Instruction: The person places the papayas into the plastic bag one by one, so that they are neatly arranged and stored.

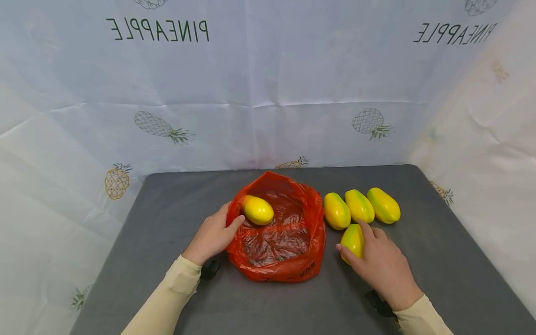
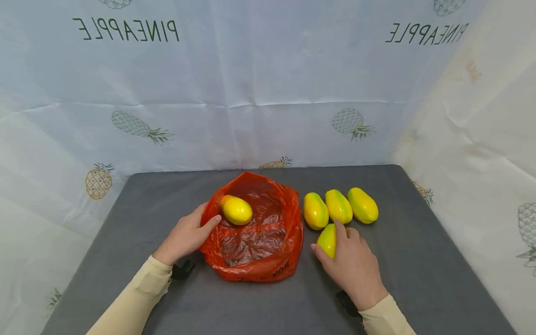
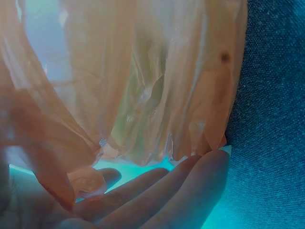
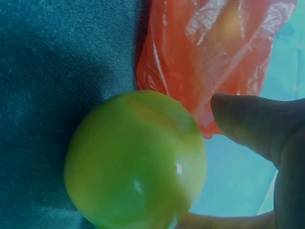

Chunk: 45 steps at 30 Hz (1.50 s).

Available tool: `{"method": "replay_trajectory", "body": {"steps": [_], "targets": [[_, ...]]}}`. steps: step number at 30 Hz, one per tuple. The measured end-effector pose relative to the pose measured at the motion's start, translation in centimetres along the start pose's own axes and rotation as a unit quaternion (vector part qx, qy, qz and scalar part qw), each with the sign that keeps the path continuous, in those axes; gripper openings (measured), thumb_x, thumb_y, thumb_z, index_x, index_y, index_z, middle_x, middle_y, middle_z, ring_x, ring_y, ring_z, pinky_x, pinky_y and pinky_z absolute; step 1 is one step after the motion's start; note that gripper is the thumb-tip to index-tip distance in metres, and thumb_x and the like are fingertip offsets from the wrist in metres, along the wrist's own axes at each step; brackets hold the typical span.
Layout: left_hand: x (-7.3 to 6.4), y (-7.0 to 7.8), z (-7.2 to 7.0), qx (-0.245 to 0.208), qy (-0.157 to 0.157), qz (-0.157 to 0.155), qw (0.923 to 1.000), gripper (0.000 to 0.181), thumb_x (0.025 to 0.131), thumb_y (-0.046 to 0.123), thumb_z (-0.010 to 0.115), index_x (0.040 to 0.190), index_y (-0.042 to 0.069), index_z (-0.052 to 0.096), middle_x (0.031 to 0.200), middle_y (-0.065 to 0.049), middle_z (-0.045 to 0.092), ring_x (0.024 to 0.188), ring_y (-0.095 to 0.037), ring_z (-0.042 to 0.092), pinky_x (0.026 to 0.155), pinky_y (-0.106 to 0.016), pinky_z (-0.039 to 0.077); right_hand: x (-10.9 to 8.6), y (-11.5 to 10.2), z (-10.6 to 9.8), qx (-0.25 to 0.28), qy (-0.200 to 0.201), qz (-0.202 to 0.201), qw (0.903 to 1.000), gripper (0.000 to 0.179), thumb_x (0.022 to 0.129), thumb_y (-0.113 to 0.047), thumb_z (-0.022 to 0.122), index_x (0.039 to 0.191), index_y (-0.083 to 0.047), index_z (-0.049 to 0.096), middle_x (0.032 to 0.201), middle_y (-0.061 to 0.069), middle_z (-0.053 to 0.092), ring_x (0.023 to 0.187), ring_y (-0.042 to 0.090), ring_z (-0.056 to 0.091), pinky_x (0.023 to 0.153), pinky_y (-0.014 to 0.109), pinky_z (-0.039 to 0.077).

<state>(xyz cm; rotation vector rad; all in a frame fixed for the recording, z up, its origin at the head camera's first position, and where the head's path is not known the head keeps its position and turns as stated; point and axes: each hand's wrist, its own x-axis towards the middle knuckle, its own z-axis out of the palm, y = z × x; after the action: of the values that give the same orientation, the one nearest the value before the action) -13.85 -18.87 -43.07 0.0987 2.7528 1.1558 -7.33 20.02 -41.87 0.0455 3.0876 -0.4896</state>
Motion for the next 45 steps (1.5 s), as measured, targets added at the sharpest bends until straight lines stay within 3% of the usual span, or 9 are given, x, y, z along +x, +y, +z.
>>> {"method": "replay_trajectory", "body": {"steps": [5, 13, 20, 28, 35, 40, 45], "targets": [[0.1, 0.0, 0.0, 0.002, -0.004, -0.002, 1.0000, 0.072, 0.107, 0.038, 0.066, 0.167, 0.010, 0.036, 0.150, -0.015, 0.065, 0.105, -0.022, 0.077, 0.097, -0.050, 0.064, 0.1, 0.1, 0.3, 0.004, -0.016, 0.020, 0.9997, 0.102, 0.094, -0.068, 0.072, 0.158, 0.005, 0.042, 0.127, 0.037, 0.061, 0.085, 0.037, 0.065, 0.075, 0.061, 0.056], [0.2, 0.1, -0.1, -0.005, -0.004, 0.002, 1.0000, 0.071, 0.108, 0.037, 0.065, 0.167, 0.011, 0.037, 0.152, -0.014, 0.065, 0.105, -0.021, 0.077, 0.096, -0.049, 0.065, 0.4, 0.3, 0.2, 0.003, -0.038, 0.017, 0.9991, 0.092, 0.097, -0.052, 0.073, 0.161, 0.005, 0.038, 0.130, 0.038, 0.059, 0.085, 0.037, 0.065, 0.076, 0.061, 0.056], [0.3, 0.1, -0.2, -0.012, -0.003, 0.007, 0.9999, 0.069, 0.108, 0.034, 0.064, 0.167, 0.010, 0.037, 0.149, -0.017, 0.066, 0.098, -0.019, 0.078, 0.091, -0.046, 0.066, 0.5, 0.2, 0.3, 0.005, -0.034, 0.018, 0.9992, 0.092, 0.097, -0.051, 0.073, 0.160, 0.007, 0.039, 0.130, 0.039, 0.059, 0.086, 0.038, 0.065, 0.078, 0.063, 0.055], [0.3, -0.1, -0.2, -0.004, 0.002, 0.017, 0.9998, 0.065, 0.109, 0.031, 0.061, 0.166, 0.010, 0.038, 0.150, -0.015, 0.065, 0.107, -0.024, 0.075, 0.096, -0.050, 0.064, 0.7, -0.1, 0.6, 0.013, -0.045, 0.024, 0.9986, 0.092, 0.098, -0.050, 0.072, 0.160, 0.008, 0.037, 0.129, 0.039, 0.059, 0.086, 0.040, 0.066, 0.076, 0.062, 0.056], [0.4, -0.4, -0.2, -0.003, 0.005, 0.035, 0.9994, 0.058, 0.112, 0.026, 0.055, 0.165, 0.011, 0.039, 0.152, -0.015, 0.064, 0.105, -0.024, 0.074, 0.096, -0.050, 0.063, 0.9, 0.0, 0.4, 0.022, -0.063, 0.043, 0.9969, 0.090, 0.098, -0.047, 0.070, 0.161, 0.006, 0.036, 0.134, 0.040, 0.057, 0.089, 0.040, 0.065, 0.080, 0.064, 0.055], [0.4, -0.6, -0.2, -0.011, 0.004, 0.035, 0.9993, 0.057, 0.112, 0.026, 0.054, 0.165, 0.012, 0.039, 0.147, -0.016, 0.067, 0.092, -0.019, 0.074, 0.086, -0.042, 0.065, 0.6, 0.2, 0.2, 0.026, -0.070, 0.049, 0.9960, 0.090, 0.096, -0.045, 0.071, 0.162, 0.006, 0.035, 0.136, 0.040, 0.055, 0.086, 0.038, 0.063, 0.073, 0.054, 0.056], [0.4, -0.7, -0.3, -0.011, 0.009, 0.036, 0.9992, 0.057, 0.112, 0.026, 0.054, 0.165, 0.011, 0.039, 0.147, -0.016, 0.067, 0.094, -0.019, 0.073, 0.087, -0.043, 0.065, -0.1, 0.4, -0.5, 0.018, -0.064, 0.045, 0.9968, 0.089, 0.096, -0.044, 0.071, 0.161, 0.006, 0.037, 0.139, 0.040, 0.053, 0.086, 0.038, 0.064, 0.071, 0.054, 0.056]]}}
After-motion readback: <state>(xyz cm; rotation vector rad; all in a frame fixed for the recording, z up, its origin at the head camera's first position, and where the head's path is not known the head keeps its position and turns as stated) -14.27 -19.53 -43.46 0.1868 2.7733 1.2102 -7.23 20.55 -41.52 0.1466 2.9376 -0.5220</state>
